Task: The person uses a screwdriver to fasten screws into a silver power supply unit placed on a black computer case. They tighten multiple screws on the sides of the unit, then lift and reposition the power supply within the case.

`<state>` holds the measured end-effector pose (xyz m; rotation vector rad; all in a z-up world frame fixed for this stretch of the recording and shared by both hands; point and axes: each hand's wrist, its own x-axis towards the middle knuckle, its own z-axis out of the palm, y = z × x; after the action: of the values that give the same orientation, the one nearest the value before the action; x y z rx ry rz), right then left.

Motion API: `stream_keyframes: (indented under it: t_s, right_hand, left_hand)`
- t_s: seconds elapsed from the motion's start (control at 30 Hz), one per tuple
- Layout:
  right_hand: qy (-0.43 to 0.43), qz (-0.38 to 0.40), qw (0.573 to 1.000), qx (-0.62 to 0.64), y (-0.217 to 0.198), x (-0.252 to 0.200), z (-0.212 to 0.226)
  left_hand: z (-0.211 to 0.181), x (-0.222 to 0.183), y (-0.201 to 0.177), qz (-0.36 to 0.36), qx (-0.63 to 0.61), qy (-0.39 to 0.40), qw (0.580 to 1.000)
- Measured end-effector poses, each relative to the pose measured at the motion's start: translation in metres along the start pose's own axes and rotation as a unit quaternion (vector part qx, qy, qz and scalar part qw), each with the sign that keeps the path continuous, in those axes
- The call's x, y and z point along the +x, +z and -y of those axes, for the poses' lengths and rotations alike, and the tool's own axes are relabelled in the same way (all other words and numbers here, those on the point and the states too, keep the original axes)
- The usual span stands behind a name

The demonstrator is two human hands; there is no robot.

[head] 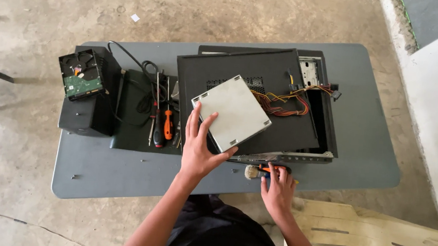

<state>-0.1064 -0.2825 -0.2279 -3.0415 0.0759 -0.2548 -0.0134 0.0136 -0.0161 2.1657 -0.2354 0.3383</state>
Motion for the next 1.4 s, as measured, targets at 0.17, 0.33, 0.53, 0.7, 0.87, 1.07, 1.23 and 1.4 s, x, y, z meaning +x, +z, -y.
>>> stream_keyframes:
  t_s: [0.17, 0.33, 0.53, 0.7, 0.87, 1.07, 1.23, 1.4]
  right_hand:
    - [0.008, -0.031, 0.999, 0.01, 0.0, -0.006, 0.002]
    - [0.027, -0.025, 0.998, 0.04, -0.016, -0.004, 0.008]
    - [-0.024, -0.058, 0.993, 0.103, -0.036, -0.008, 0.011]
    - [-0.026, -0.057, 0.976, 0.208, -0.07, 0.002, 0.024]
    - [0.052, 0.14, 0.928, 0.342, -0.143, 0.016, 0.056]
    - [-0.03, -0.004, 0.919, 0.393, -0.165, 0.036, 0.059]
    - [0.0, -0.136, 0.922, 0.363, -0.153, 0.051, 0.048]
    - [-0.048, -0.024, 0.949, 0.31, -0.087, 0.015, 0.004]
  left_hand:
    - [0.001, -0.002, -0.001, -0.007, 0.007, 0.015, 1.0]
    - [0.003, 0.001, 0.001, -0.002, 0.015, 0.011, 1.0]
    - [0.002, 0.001, 0.0, -0.015, 0.015, 0.03, 0.999]
    - [0.002, 0.0, 0.0, -0.013, 0.016, 0.021, 1.0]
    - [0.003, 0.0, 0.001, -0.015, 0.021, 0.025, 0.999]
    - [0.004, 0.0, 0.0, -0.011, 0.019, 0.019, 1.0]
    - [0.003, 0.002, 0.005, -0.039, -0.008, -0.005, 0.999]
    - [0.005, 0.0, 0.002, -0.034, -0.014, 0.002, 0.999]
